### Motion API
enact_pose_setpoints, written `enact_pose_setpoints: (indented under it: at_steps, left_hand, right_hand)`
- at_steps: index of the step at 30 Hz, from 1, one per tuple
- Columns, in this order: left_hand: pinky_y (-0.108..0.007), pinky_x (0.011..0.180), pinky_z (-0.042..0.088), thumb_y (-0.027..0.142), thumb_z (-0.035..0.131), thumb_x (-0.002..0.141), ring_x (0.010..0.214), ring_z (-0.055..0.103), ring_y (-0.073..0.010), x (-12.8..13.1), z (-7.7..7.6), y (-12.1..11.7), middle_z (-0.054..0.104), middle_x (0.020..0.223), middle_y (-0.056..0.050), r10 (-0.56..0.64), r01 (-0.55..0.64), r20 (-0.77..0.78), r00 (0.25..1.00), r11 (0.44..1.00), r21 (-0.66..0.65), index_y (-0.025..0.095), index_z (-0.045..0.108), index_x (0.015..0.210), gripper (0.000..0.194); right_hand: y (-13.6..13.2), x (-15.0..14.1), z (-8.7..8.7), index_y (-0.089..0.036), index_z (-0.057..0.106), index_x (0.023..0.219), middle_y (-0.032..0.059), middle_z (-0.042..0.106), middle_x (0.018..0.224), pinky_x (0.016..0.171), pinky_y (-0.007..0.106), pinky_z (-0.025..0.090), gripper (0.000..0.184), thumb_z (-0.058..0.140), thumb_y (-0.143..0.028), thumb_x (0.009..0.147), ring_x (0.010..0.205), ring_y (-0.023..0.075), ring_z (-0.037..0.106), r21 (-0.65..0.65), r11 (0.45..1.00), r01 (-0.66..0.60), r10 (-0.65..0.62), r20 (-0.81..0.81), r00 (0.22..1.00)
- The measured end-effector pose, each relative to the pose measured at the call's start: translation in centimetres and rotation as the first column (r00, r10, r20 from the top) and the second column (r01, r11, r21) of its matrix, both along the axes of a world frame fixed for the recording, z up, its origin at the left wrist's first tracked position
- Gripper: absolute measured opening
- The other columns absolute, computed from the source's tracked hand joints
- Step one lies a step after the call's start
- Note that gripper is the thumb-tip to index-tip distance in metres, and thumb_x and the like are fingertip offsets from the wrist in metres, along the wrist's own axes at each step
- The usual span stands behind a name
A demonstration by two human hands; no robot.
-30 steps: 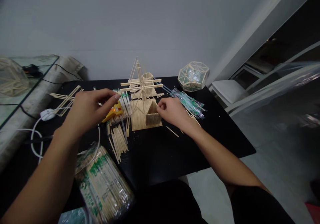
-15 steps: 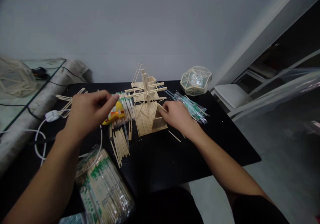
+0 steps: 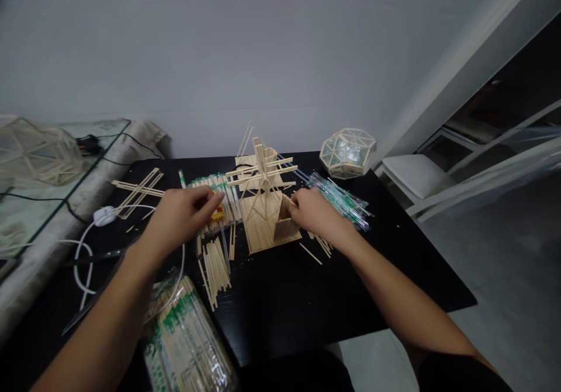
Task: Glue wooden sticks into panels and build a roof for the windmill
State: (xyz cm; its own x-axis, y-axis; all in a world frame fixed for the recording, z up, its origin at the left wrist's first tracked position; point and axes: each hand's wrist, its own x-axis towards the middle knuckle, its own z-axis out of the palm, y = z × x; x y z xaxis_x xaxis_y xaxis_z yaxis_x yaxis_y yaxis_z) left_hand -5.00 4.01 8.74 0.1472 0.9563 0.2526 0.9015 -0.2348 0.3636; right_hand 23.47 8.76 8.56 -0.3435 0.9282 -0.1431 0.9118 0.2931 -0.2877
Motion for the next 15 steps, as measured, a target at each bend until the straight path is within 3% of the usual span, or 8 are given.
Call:
enact_pose_setpoints:
  at_steps: [3,8,12,15]
  left_hand:
    - [-0.03,0.064,0.036,0.04,0.052,0.103,0.066,0.059,-0.0183,1.0,-1.4,0.3,0.066,0.072,-0.004,-0.069,0.059,-0.069,0.995,0.988,-0.141,0.02,0.063,0.075,0.037]
    - [-0.031,0.076,0.05,0.033,0.059,0.102,0.087,0.07,-0.0214,3.5,-3.5,0.4,0.075,0.097,-0.006,-0.146,0.135,-0.05,0.988,0.973,-0.188,0.021,0.071,0.097,0.018]
    - [-0.034,0.085,0.054,0.035,0.057,0.104,0.1,0.071,-0.0239,4.8,-4.0,0.5,0.074,0.114,-0.009,-0.113,0.098,-0.076,0.991,0.979,-0.178,0.02,0.07,0.116,0.023]
    - [-0.033,0.086,0.055,0.036,0.056,0.104,0.099,0.072,-0.0236,3.9,-3.8,0.7,0.075,0.109,-0.008,-0.069,0.045,-0.117,0.991,0.979,-0.196,0.021,0.071,0.106,0.022]
  right_hand:
    - [0.1,0.4,-0.3,-0.019,0.071,0.069,0.0077,0.072,0.069,0.062,0.032,0.032,0.032,0.056,-0.022,0.097,0.063,0.0178,0.058,0.013,1.0,0.008,-0.008,-0.013,1.0]
    - [-0.1,0.8,-0.3,-0.02,0.064,0.063,0.0053,0.068,0.063,0.061,0.031,0.031,0.033,0.055,-0.021,0.094,0.06,0.0174,0.057,0.017,1.0,0.023,-0.023,-0.055,0.998]
    - [-0.5,1.5,-0.3,-0.022,0.059,0.059,0.0018,0.062,0.055,0.057,0.03,0.03,0.034,0.053,-0.024,0.092,0.054,0.0163,0.053,-0.002,0.999,0.038,-0.038,-0.131,0.991]
    - [-0.9,2.6,-0.5,-0.022,0.057,0.058,0.0003,0.061,0.053,0.057,0.029,0.031,0.033,0.052,-0.029,0.09,0.052,0.016,0.054,-0.032,0.999,0.034,-0.04,-0.204,0.978]
